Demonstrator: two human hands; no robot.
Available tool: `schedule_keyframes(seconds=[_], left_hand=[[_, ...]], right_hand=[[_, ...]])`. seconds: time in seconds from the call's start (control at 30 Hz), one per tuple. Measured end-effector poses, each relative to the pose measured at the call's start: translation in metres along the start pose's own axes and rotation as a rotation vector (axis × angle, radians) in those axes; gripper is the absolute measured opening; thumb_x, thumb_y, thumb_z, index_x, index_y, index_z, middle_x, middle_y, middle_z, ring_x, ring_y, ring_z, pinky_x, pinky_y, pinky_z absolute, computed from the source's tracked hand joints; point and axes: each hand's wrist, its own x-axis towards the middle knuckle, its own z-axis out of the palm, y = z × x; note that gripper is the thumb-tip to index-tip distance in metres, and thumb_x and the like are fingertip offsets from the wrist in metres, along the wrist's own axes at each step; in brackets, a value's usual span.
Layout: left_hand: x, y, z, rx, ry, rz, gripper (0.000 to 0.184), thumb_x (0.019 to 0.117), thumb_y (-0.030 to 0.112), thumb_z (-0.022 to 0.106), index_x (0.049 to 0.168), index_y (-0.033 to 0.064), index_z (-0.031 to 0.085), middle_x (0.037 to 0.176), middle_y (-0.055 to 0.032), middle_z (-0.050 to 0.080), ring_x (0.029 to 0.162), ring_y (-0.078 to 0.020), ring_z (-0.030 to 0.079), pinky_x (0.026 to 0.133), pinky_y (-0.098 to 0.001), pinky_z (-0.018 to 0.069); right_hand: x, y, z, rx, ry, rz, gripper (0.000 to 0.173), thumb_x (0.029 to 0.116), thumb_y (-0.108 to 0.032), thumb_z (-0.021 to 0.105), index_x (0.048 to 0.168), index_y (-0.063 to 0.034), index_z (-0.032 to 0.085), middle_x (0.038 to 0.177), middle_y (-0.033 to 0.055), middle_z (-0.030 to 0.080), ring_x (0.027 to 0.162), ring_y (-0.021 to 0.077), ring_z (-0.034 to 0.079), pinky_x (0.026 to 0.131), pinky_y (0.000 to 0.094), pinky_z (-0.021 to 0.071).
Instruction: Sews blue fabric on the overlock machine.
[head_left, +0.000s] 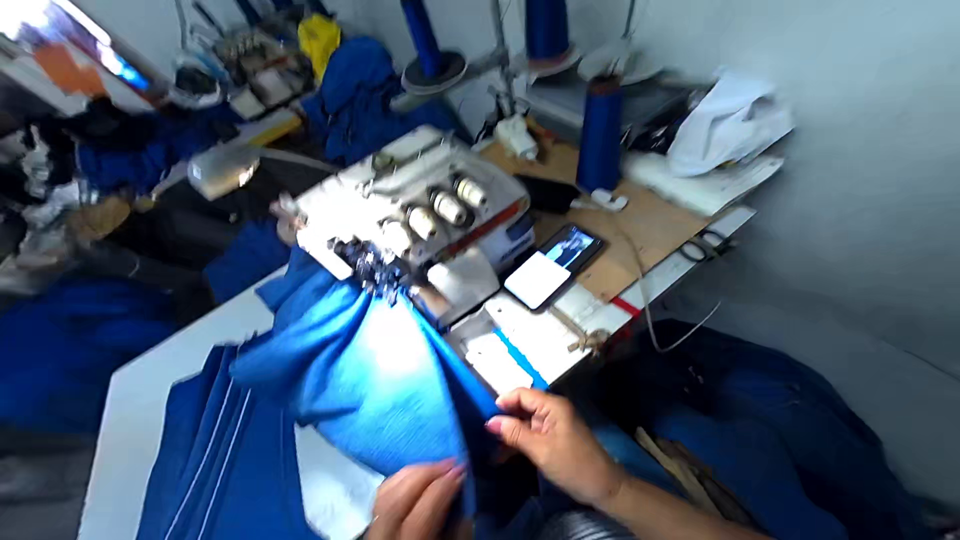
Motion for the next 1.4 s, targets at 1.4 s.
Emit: schedule_keyframes(seconds=[1.4], left_hand=[[0.014,-0.089,-0.007,0.150,0.152,-0.586,0.054,0.1038,0.034,0.050,0.131,-0.0135,0.054,0.127,-0.0281,0.057,0.118,-0.0270,0.056,0.097,-0.0398,0.0484]], right_hand=[[-0.026,-0.038,0.004,0.031,-0.022,-0.164,0.027,0.0925,0.008,0.061,0.116,-0.0013,0.053,0.091,-0.0024,0.072,0.076,0.0067,0.071,0.068,0.0281,0.0631]])
